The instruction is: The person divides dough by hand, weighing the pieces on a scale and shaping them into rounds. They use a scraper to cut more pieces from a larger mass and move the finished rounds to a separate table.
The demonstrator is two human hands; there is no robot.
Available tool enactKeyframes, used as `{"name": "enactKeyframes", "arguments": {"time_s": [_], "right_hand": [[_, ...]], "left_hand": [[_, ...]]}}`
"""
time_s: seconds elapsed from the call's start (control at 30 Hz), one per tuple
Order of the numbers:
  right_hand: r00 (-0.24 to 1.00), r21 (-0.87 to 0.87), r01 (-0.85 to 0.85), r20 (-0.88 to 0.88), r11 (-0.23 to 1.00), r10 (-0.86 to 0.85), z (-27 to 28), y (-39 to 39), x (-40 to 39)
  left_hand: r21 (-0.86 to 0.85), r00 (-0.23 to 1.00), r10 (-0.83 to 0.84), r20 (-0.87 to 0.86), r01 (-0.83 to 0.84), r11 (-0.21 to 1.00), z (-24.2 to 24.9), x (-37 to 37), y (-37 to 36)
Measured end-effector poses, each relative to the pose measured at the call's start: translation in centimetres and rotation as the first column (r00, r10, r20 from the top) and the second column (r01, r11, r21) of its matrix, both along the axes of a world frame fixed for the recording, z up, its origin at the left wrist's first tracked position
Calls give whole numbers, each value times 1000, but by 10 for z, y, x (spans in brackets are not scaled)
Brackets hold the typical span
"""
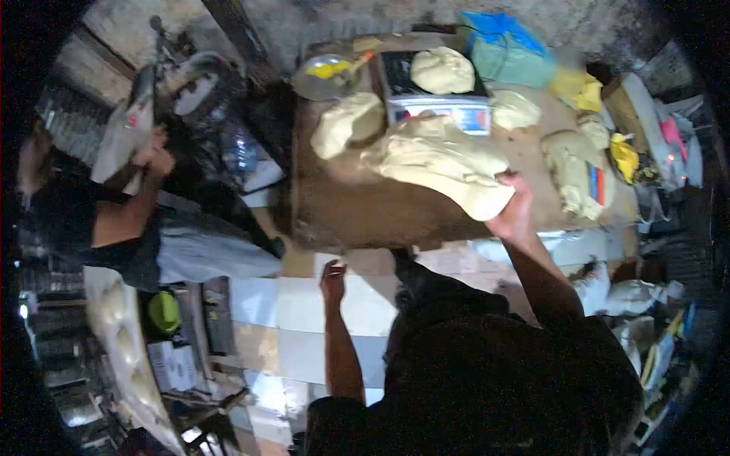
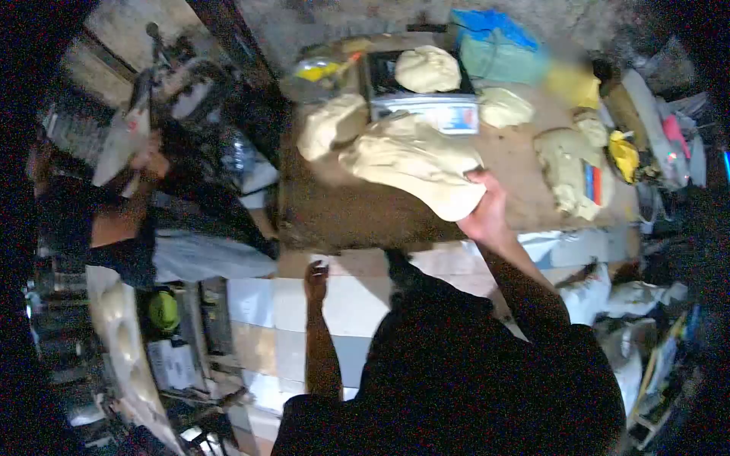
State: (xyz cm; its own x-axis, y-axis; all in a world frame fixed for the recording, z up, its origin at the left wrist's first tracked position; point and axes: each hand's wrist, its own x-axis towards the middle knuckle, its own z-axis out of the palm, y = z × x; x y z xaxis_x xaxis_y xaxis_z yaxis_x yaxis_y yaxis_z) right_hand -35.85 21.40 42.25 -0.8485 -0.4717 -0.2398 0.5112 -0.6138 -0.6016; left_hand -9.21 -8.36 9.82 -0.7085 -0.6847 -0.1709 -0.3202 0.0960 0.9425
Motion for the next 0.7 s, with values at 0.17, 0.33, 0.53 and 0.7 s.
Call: {"name": "enactKeyframes", "arguments": {"time_s": [0.17,0.33,0.53,0.7], "right_hand": [[994,358,-69,105,931,33,-159,159,67],[936,343,-118,-275,932,220,-98,105,36],[894,-55,-263,-389,963,221,-181,52,-151],[915,418,-378,30,826,403,-112,142,-205]], "left_hand": [[262,986,110,124,-140,955,37,43,84],[-3,978,108,179,-109,994,25,52,110],[-302,998,-7,58,24,953,138,-136,150],[-235,809,-551,-203,506,830,216,-305,245]]}}
